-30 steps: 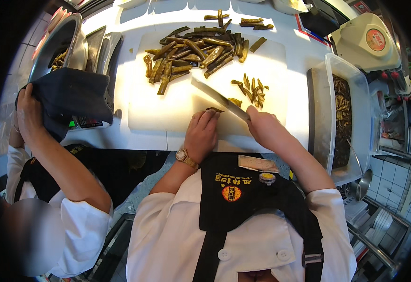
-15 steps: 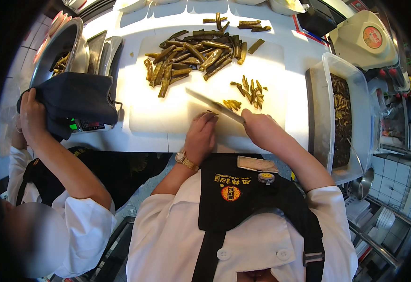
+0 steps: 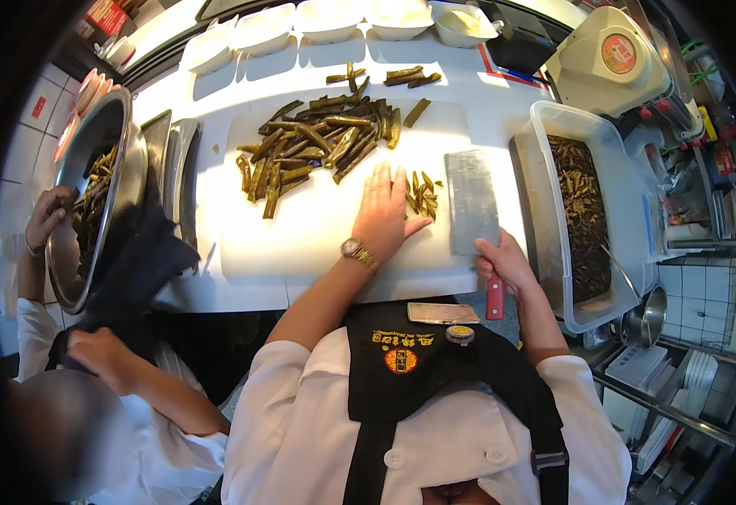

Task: The person uses a cleaver to chop long, dark green vegetables on a white cutting board. The chopped pieces are periodically swept into a nearby plastic container. A coworker is visible in the background handling a metal bowl.

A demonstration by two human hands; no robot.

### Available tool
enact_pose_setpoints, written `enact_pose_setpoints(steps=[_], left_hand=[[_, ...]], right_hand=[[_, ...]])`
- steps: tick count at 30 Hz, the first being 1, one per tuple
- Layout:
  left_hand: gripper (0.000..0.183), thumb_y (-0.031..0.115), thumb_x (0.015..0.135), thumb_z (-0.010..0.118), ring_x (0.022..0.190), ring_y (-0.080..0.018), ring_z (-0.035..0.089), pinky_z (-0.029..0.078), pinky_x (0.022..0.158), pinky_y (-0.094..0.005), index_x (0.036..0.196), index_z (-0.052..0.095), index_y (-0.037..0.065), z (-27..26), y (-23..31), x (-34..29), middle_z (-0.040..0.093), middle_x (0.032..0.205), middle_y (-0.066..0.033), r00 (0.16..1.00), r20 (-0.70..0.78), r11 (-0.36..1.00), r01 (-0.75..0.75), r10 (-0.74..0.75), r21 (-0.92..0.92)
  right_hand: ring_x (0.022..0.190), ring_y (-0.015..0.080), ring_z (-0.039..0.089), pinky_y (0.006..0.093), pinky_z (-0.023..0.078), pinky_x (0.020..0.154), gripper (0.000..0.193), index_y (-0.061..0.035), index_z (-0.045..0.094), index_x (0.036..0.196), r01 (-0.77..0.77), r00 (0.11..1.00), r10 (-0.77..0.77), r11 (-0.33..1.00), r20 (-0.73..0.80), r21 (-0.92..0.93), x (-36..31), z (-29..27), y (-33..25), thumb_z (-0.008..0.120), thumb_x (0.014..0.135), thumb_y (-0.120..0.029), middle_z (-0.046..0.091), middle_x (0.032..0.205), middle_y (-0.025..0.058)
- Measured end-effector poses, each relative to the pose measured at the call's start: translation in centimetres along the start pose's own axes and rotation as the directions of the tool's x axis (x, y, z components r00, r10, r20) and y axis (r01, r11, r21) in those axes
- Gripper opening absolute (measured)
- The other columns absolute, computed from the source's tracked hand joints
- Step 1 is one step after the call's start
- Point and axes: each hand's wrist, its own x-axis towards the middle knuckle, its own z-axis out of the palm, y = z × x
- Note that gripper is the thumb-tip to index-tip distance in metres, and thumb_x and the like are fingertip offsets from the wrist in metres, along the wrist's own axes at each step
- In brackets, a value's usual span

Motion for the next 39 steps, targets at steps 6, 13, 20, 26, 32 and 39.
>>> enact_pose_setpoints(steps=[6, 13, 20, 26, 32, 39], left_hand=[[0.079, 0.045, 0.082, 0.07, 0.133, -0.0462, 0.033, 0.028, 0.111, -0.0523, 0.134, 0.043, -0.007, 2.6, 2.3, 3.2, 0.036, 0.14, -0.0315, 0.996, -0.087, 0.986, 0.007, -0.022, -0.167], [0.051, 0.014, 0.077, 0.068, 0.133, -0.0444, 0.032, 0.03, 0.111, -0.0519, 0.125, 0.051, 0.006, 0.3, 10.6, 10.8, 0.038, 0.137, -0.0204, 0.887, -0.458, 0.79, -0.327, 0.066, -0.519], [0.019, 0.017, 0.081, 0.065, 0.116, -0.0359, 0.047, 0.037, 0.103, -0.0518, 0.097, 0.059, 0.007, 0.2, 23.5, 18.7, 0.049, 0.118, -0.0159, 0.771, -0.583, 0.612, -0.597, 0.257, -0.519], [0.023, 0.023, 0.086, 0.062, 0.109, -0.0323, 0.051, 0.04, 0.098, -0.0455, 0.1, 0.061, 0.005, 3.8, 16.1, 16.7, 0.057, 0.11, -0.0153, 0.912, -0.334, 0.744, -0.393, 0.239, -0.54], [0.03, 0.025, 0.084, 0.065, 0.11, -0.0315, 0.049, 0.037, 0.099, -0.0461, 0.107, 0.059, 0.006, 1.0, 2.8, 13.9, 0.056, 0.113, -0.014, 0.97, -0.243, 0.967, -0.042, -0.02, -0.25], [0.041, 0.037, 0.091, 0.058, 0.138, -0.0318, 0.03, 0.021, 0.113, -0.055, 0.127, 0.054, 0.018, -0.5, -7.2, 6.4, 0.044, 0.142, -0.0074, 0.991, -0.027, 0.933, 0.136, -0.135, 0.332]], right_hand=[[0.046, 0.0107, 0.046, 0.0264, 0.041, 0.042, 0.018, -0.0035, 0.045, 0.106, -0.021, 0.981, 0.018, 1.0, 0.196, 0.016, 2.4, 4.3, 1.1, 0.055, 0.092, -0.007, 0.05, 0.064, 0.0021], [0.046, 0.0109, 0.048, 0.028, 0.041, 0.042, 0.027, -0.0031, 0.043, 0.118, 0.267, 0.949, -0.287, 0.952, -0.131, -0.151, -2.4, 2.2, -3.1, 0.054, 0.095, -0.012, 0.05, 0.061, 0.0014], [0.046, 0.0079, 0.045, 0.022, 0.036, 0.039, 0.027, -0.0038, 0.04, 0.121, 0.624, 0.525, -0.616, 0.748, -0.587, -0.227, -9.0, -5.3, -6.5, 0.05, 0.098, -0.012, 0.049, 0.062, 0.001], [0.051, 0.0073, 0.045, 0.0218, 0.04, 0.045, 0.027, -0.005, 0.039, 0.123, 0.693, 0.52, -0.62, 0.708, -0.588, -0.134, -9.8, -4.4, -5.4, 0.048, 0.098, -0.009, 0.047, 0.066, 0.0025], [0.047, 0.0073, 0.046, 0.0223, 0.038, 0.042, 0.023, -0.0031, 0.041, 0.119, 0.496, 0.819, -0.525, 0.851, -0.232, -0.174, -5.5, -0.8, -3.4, 0.047, 0.097, -0.008, 0.049, 0.063, -0.0001], [0.06, 0.0305, 0.064, 0.04, 0.049, 0.055, 0.016, 0.0, 0.047, 0.108, 0.373, 0.867, -0.494, 0.725, -0.059, -0.579, -0.5, 1.1, -2.5, 0.048, 0.094, -0.008, 0.062, 0.07, 0.0182]])
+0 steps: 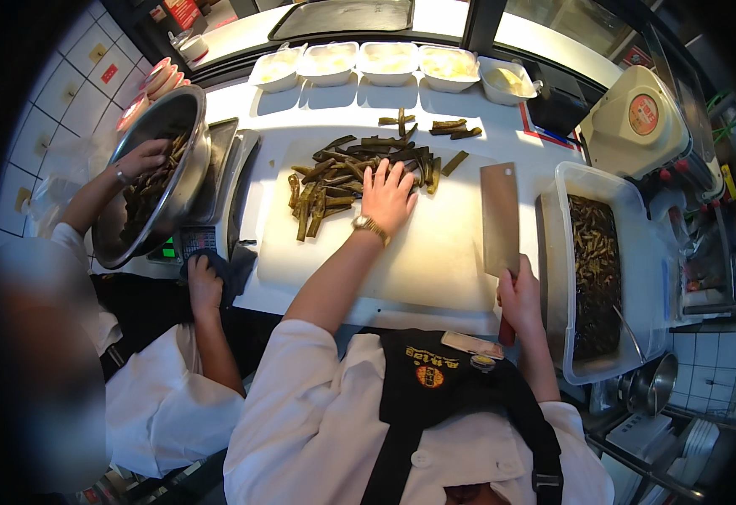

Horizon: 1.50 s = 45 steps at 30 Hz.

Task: The person uses a cleaver to chop long, dark green vegetables on a white cutting board. The chopped pieces are periodically swept into a nearby plastic container. A coworker is visible in the background handling a metal bowl.

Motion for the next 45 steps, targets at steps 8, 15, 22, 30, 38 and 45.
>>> enact_pose_setpoints(steps=[8, 15, 22, 30, 38, 45], left_hand=[[0.044, 0.026, 0.085, 0.064, 0.138, -0.0309, 0.033, 0.028, 0.11, -0.0537, 0.126, 0.055, 0.013, -2.7, 1.0, -6.8, 0.039, 0.147, -0.0116, 0.966, -0.015, 0.952, -0.257, 0.258, -0.168], [0.057, 0.014, 0.077, 0.073, 0.12, -0.0338, 0.046, 0.039, 0.103, -0.0432, 0.128, 0.051, 0.003, -5.6, 0.4, -8.1, 0.049, 0.13, -0.0149, 0.997, -0.055, 0.908, -0.074, 0.056, -0.413], [0.031, 0.007, 0.082, 0.065, 0.093, -0.0282, 0.056, 0.047, 0.085, -0.0372, 0.113, 0.064, 0.009, -4.6, 0.2, -9.0, 0.062, 0.1, -0.0082, 0.981, -0.027, 0.836, -0.179, 0.194, -0.519], [0.022, 0.002, 0.083, 0.062, 0.089, -0.029, 0.058, 0.047, 0.082, -0.0379, 0.103, 0.067, 0.009, -5.7, 1.9, -9.5, 0.065, 0.093, -0.0076, 0.983, -0.093, 0.852, -0.184, 0.159, -0.491], [0.038, 0.008, 0.08, 0.057, 0.116, -0.026, 0.054, 0.042, 0.1, -0.0428, 0.118, 0.061, 0.005, -3.4, 4.9, -15.4, 0.058, 0.117, -0.0074, 0.929, -0.163, 0.888, -0.368, 0.334, -0.278], [0.04, 0.007, 0.077, 0.063, 0.119, -0.029, 0.053, 0.037, 0.106, -0.0509, 0.117, 0.063, 0.011, -3.1, 4.0, -14.9, 0.056, 0.123, -0.0088, 0.955, -0.059, 0.853, -0.288, 0.292, -0.435]], right_hand=[[0.08, 0.0472, 0.061, 0.0516, 0.048, 0.071, 0.019, 0.0017, 0.046, 0.106, 0.093, 0.988, -0.059, 0.967, 0.146, -0.236, 0.3, 1.1, 0.3, 0.05, 0.091, -0.008, 0.062, 0.083, 0.0295], [0.077, 0.0455, 0.062, 0.0496, 0.048, 0.066, 0.018, 0.0023, 0.045, 0.106, 0.128, 0.985, -0.089, 0.949, 0.147, -0.288, -0.1, 1.1, 0.7, 0.051, 0.091, -0.007, 0.062, 0.08, 0.028], [0.077, 0.0461, 0.061, 0.05, 0.048, 0.066, 0.021, 0.003, 0.045, 0.108, 0.099, 0.988, -0.063, 0.956, 0.137, -0.275, -0.2, 1.2, 0.8, 0.051, 0.09, -0.006, 0.062, 0.08, 0.0284], [0.079, 0.0482, 0.06, 0.0542, 0.047, 0.069, 0.019, 0.0032, 0.042, 0.104, 0.101, 0.989, -0.065, 0.952, 0.133, -0.287, -0.4, 1.3, 0.5, 0.05, 0.089, -0.004, 0.06, 0.082, 0.0302], [0.077, 0.0433, 0.062, 0.0466, 0.048, 0.066, 0.022, 0.0031, 0.047, 0.11, 0.108, 0.988, -0.075, 0.962, 0.136, -0.251, -0.6, 0.9, 1.1, 0.052, 0.091, -0.006, 0.062, 0.082, 0.0268], [0.083, 0.0424, 0.063, 0.0465, 0.051, 0.073, 0.025, 0.0, 0.052, 0.115, 0.117, 0.949, -0.038, 0.964, 0.313, -0.24, -2.6, -1.8, -1.3, 0.051, 0.091, -0.007, 0.063, 0.09, 0.0241]])
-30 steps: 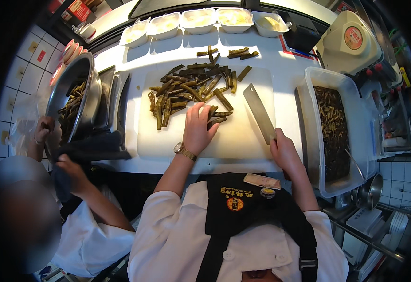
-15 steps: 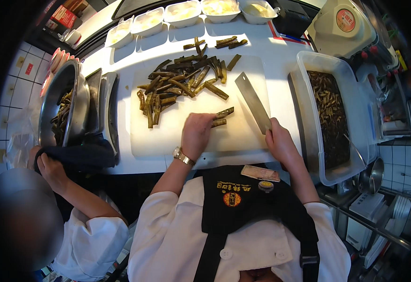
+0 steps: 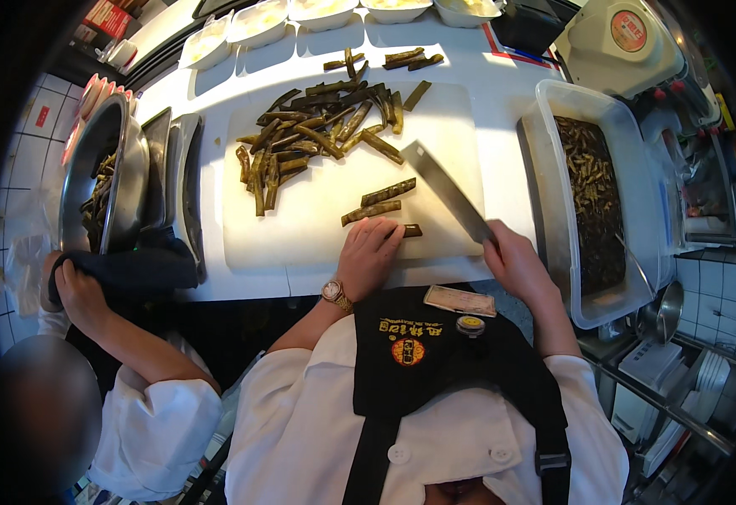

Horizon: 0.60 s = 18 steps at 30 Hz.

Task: The person uses a cleaver to chop long, dark green vegetables on a white cutting board. The chopped pieces are periodically swept into a nearby plastic container. A coworker is visible in the background handling a metal bowl.

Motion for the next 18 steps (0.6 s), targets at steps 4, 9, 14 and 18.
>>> enact_pose_setpoints(steps=[4, 9, 14, 18], left_hand=[[0.038, 0.01, 0.076, 0.067, 0.114, -0.0286, 0.054, 0.04, 0.101, -0.0499, 0.114, 0.066, 0.015, -1.0, 0.0, 1.3, 0.055, 0.122, -0.0085, 0.996, -0.089, 0.99, -0.016, 0.029, 0.139], [0.032, 0.009, 0.077, 0.066, 0.105, -0.0263, 0.056, 0.043, 0.092, -0.0435, 0.108, 0.07, 0.015, -0.3, 0.3, 1.1, 0.059, 0.113, -0.006, 0.99, -0.139, 0.998, 0.013, -0.004, 0.065], [0.034, 0.01, 0.077, 0.059, 0.101, -0.0226, 0.056, 0.044, 0.088, -0.0373, 0.109, 0.068, 0.011, -0.1, 1.0, 0.8, 0.063, 0.105, -0.0021, 0.994, -0.109, 1.0, -0.013, 0.015, 0.019], [0.033, 0.012, 0.076, 0.058, 0.101, -0.0222, 0.056, 0.043, 0.088, -0.0374, 0.107, 0.069, 0.011, 1.2, 1.6, 0.6, 0.064, 0.106, -0.0016, 0.983, -0.181, 1.0, 0.018, -0.014, 0.02]], right_hand=[[0.084, 0.0404, 0.064, 0.0452, 0.052, 0.075, 0.025, -0.003, 0.054, 0.115, 0.141, 0.987, -0.131, 0.983, 0.095, -0.114, -1.3, 0.2, 0.3, 0.053, 0.09, -0.007, 0.064, 0.097, 0.0208], [0.082, 0.0395, 0.064, 0.0458, 0.053, 0.072, 0.026, -0.0061, 0.055, 0.113, 0.217, 0.975, -0.199, 0.948, 0.099, -0.232, -1.6, 0.8, 0.7, 0.055, 0.087, -0.007, 0.064, 0.098, 0.0196], [0.079, 0.0391, 0.064, 0.047, 0.053, 0.069, 0.025, -0.0059, 0.054, 0.11, 0.24, 0.967, -0.202, 0.924, 0.155, -0.298, -0.8, 0.6, 0.5, 0.055, 0.085, -0.005, 0.064, 0.094, 0.018], [0.078, 0.0387, 0.065, 0.0472, 0.053, 0.068, 0.022, -0.0055, 0.053, 0.106, 0.266, 0.963, -0.24, 0.912, 0.12, -0.312, -0.5, 1.3, -0.2, 0.054, 0.084, -0.005, 0.064, 0.091, 0.0175]])
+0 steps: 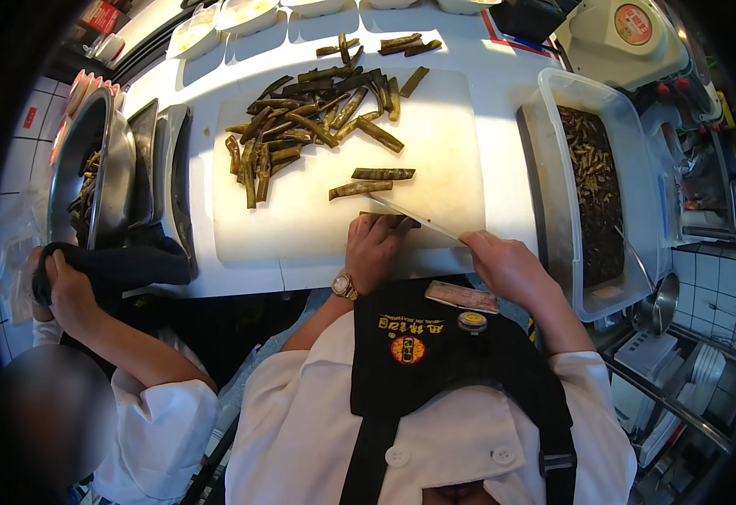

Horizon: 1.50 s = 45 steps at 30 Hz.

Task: The person uses a cleaver to chop long, dark green vegetables on a white cutting board. The chopped pieces are periodically swept into a nearby plastic container. A coworker is visible in the background handling a metal bowl.

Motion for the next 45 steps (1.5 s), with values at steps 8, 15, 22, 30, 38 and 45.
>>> enact_pose_setpoints(steps=[8, 15, 22, 30, 38, 45], left_hand=[[0.03, 0.013, 0.074, 0.059, 0.103, -0.0212, 0.055, 0.041, 0.09, -0.0383, 0.101, 0.071, 0.011, 0.3, 0.2, 0.0, 0.063, 0.108, -0.0011, 1.0, 0.0, 0.995, 0.007, -0.007, 0.1], [0.03, 0.013, 0.074, 0.059, 0.102, -0.0205, 0.055, 0.04, 0.091, -0.0385, 0.102, 0.07, 0.01, -0.4, 0.1, -0.1, 0.063, 0.109, -0.0013, 0.999, 0.016, 0.991, -0.036, 0.035, 0.129], [0.03, 0.012, 0.076, 0.058, 0.099, -0.0204, 0.057, 0.04, 0.089, -0.0392, 0.104, 0.069, 0.01, -0.6, -0.3, 0.6, 0.063, 0.106, -0.0023, 0.999, 0.025, 1.0, -0.025, 0.025, 0.016], [0.028, 0.009, 0.075, 0.06, 0.101, -0.0229, 0.058, 0.042, 0.087, -0.0399, 0.102, 0.069, 0.009, -0.3, -0.5, 0.1, 0.064, 0.104, -0.0042, 1.0, -0.002, 1.0, -0.003, 0.002, -0.025], [0.028, 0.007, 0.073, 0.062, 0.101, -0.0287, 0.058, 0.043, 0.086, -0.0418, 0.1, 0.069, 0.008, -0.4, -0.5, 0.0, 0.064, 0.106, -0.008, 1.0, 0.003, 1.0, -0.005, 0.005, -0.013], [0.029, 0.003, 0.075, 0.062, 0.101, -0.0296, 0.058, 0.045, 0.087, -0.04, 0.103, 0.068, 0.007, -1.1, -0.8, -0.2, 0.063, 0.104, -0.0086, 0.997, 0.062, 0.994, 0.05, -0.044, -0.099]], right_hand=[[0.075, 0.0383, 0.066, 0.0455, 0.055, 0.066, 0.028, -0.0039, 0.054, 0.11, -0.055, 0.994, 0.062, 0.995, 0.088, -0.083, 0.0, 0.4, -1.6, 0.053, 0.083, 0.0, 0.065, 0.094, 0.0184], [0.069, 0.0367, 0.067, 0.0445, 0.054, 0.059, 0.017, -0.0021, 0.046, 0.099, 0.008, 0.997, -0.001, 0.995, 0.071, -0.104, 0.0, 0.6, -2.4, 0.054, 0.084, -0.005, 0.062, 0.087, 0.0165], [0.073, 0.042, 0.065, 0.0493, 0.052, 0.064, 0.013, -0.0016, 0.045, 0.097, -0.097, 0.985, 0.101, 0.995, 0.142, -0.038, 1.3, 1.0, -2.1, 0.051, 0.085, -0.003, 0.062, 0.084, 0.021], [0.071, 0.043, 0.064, 0.05, 0.052, 0.064, 0.011, -0.002, 0.046, 0.095, -0.124, 0.991, 0.123, 0.992, 0.048, 0.005, 0.6, 1.9, -1.5, 0.052, 0.086, -0.005, 0.064, 0.078, 0.0192], [0.072, 0.0436, 0.064, 0.0506, 0.051, 0.065, 0.009, -0.002, 0.045, 0.097, -0.122, 0.984, 0.124, 0.992, 0.124, -0.029, 1.5, 1.5, -2.8, 0.048, 0.088, -0.006, 0.064, 0.08, 0.021], [0.075, 0.0441, 0.064, 0.0515, 0.051, 0.065, 0.009, -0.002, 0.045, 0.098, -0.205, 0.974, 0.193, 0.975, 0.119, 0.091, 1.7, 1.3, -2.3, 0.047, 0.089, -0.005, 0.064, 0.081, 0.0229]])
